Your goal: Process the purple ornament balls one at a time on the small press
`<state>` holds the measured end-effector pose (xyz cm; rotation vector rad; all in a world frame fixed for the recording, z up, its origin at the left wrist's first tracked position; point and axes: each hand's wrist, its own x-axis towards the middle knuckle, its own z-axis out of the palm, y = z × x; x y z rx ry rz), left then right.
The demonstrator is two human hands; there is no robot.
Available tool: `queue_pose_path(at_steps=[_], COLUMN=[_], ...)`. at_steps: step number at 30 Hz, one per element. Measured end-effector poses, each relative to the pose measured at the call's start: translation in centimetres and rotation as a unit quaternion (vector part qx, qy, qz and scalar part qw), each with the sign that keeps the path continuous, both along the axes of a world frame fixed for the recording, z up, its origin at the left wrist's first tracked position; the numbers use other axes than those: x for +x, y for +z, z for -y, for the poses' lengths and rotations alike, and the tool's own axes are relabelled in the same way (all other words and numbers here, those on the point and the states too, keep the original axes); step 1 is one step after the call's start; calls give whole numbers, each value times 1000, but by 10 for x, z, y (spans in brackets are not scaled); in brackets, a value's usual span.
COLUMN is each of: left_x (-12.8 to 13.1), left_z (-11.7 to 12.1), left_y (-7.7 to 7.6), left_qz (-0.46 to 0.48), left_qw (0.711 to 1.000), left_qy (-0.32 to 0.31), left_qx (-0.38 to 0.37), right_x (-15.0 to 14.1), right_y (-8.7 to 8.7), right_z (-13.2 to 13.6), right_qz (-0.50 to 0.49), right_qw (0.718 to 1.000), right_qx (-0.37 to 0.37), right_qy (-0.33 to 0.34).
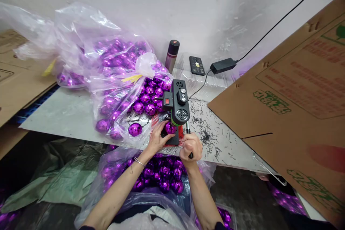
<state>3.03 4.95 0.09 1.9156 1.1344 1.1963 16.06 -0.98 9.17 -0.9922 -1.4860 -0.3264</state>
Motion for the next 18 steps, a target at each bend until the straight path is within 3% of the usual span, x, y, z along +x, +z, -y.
queue_pose_path(at_steps=[5,18], left_x=[1,2], left_z=[0,-2], left_y=[-2,-6], left_qz=[7,20], left_qw=[1000,1000], left_qy=[-4,-11], left_qx=[-3,9], right_x=[1,1], right_y=[-13,-24], right_z=[1,0], right_qz=[-19,-41], right_qw=[1000,999], right_qx=[-8,0], right_qy=[-19,12])
